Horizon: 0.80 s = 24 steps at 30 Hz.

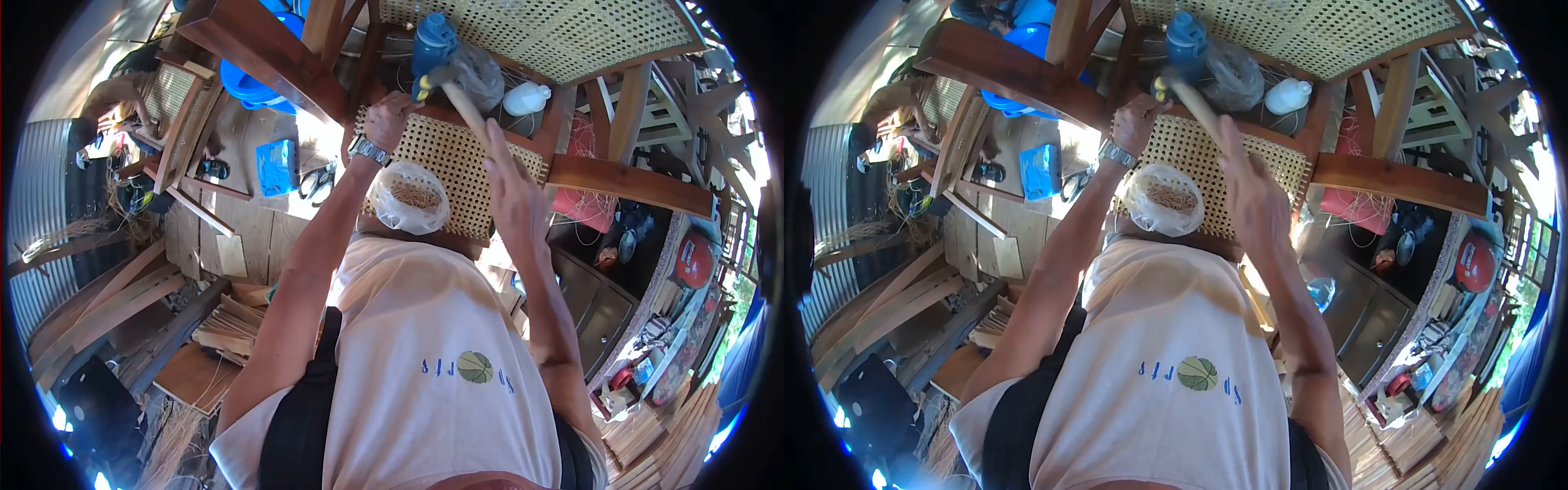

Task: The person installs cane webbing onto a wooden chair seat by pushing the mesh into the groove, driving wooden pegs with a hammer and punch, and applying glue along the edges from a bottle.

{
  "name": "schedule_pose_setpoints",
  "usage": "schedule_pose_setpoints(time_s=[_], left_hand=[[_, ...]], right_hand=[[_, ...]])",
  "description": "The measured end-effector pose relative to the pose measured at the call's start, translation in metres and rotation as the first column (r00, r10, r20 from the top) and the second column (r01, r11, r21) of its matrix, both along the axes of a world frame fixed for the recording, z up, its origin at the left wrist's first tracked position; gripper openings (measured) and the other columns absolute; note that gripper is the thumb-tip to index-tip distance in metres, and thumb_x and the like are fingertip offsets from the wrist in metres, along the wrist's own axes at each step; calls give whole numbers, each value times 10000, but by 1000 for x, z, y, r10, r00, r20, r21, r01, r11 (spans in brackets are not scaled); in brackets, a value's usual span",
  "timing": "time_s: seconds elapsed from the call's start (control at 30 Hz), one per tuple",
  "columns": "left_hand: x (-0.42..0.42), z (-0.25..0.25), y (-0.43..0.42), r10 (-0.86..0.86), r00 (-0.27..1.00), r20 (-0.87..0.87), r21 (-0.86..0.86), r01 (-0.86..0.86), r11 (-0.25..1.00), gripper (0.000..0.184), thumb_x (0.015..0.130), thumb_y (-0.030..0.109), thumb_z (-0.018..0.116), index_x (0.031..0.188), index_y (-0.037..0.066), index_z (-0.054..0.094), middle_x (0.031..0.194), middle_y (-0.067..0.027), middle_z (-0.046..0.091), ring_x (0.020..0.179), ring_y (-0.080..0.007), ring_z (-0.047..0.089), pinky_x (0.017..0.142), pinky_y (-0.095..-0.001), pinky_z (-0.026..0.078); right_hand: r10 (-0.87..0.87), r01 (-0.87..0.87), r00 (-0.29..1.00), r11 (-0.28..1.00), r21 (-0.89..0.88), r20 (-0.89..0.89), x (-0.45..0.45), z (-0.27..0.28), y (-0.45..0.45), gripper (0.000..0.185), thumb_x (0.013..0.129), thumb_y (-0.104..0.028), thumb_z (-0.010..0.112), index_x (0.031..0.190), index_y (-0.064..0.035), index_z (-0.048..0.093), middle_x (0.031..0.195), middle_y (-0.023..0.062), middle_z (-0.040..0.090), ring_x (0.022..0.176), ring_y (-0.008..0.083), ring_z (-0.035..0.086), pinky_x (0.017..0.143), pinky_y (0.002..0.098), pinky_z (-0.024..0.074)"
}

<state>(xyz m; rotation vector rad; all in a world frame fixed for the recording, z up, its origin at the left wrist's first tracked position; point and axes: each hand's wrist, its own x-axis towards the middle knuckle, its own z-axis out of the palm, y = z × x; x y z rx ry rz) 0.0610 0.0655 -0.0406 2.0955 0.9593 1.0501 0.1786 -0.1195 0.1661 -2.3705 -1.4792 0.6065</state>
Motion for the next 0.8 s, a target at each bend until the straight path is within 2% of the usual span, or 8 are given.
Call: schedule_pose_setpoints(time_s=[0.03,0.1,0.23,0.3,0.33,0.47,0.53,0.8], left_hand=[[-2,-2,-4,-6,1000,1,5,6,1000,167,831,204,773,796,53,710,774,-113,685,678,-280,679,575,-386,521],[-5,-1,-2,23,999,-35,33,-22,999,140,839,207,765,844,71,735,814,-109,704,723,-284,694,593,-387,539],[-6,-9,-2,5,999,-33,1,-5,1000,128,847,200,745,900,84,742,830,-102,711,738,-302,697,618,-398,549],[-7,-5,-3,10,997,-83,26,-8,1000,110,841,170,735,876,69,713,842,-115,703,738,-322,687,629,-408,547],[-8,-9,-3,22,996,-92,39,-18,999,68,852,159,712,845,91,709,825,-91,691,725,-313,683,614,-411,542],[-21,22,-4,-113,896,-429,-284,-15,959,283,804,179,761,1036,70,640,957,-181,694,851,-391,676,705,-451,552],[-26,40,-6,-174,984,-33,-138,168,976,534,794,119,772,1290,104,574,1170,-163,657,1106,-346,619,838,-413,540],[-20,56,-14,-139,990,17,-65,140,988,333,858,100,720,1173,75,616,968,-159,678,779,-350,677,653,-429,532]], right_hand=[[-6,6,1000,1000,5,1,1,-1,-4,483,955,-32,589,1423,-24,474,1303,178,624,1124,297,659,866,371,549],[-3,-87,989,797,597,148,6,-1,-3,451,999,-91,548,1425,27,457,1270,178,640,1015,230,676,841,350,532],[53,53,993,586,809,-103,1,0,-31,451,995,-51,516,1439,-9,448,1138,153,680,846,185,667,705,319,526],[197,-305,948,792,529,251,1,-18,-14,472,980,-51,539,1445,-64,455,1050,168,688,754,232,684,644,360,530],[80,-87,996,981,174,46,-3,-19,-13,440,963,-46,563,1398,-95,523,1039,187,684,800,284,704,675,395,538],[-62,92,995,866,492,-76,-3,-42,-29,434,994,-128,578,1414,-65,490,1088,197,659,811,319,684,669,390,538],[-207,290,947,879,378,-244,-2,-48,-37,399,1021,-169,547,1386,-15,497,1013,186,663,863,250,673,769,334,521],[-203,345,914,843,412,-350,7,-72,-40,201,1005,-178,569,1127,-19,574,742,130,553,628,182,526,586,331,430]])
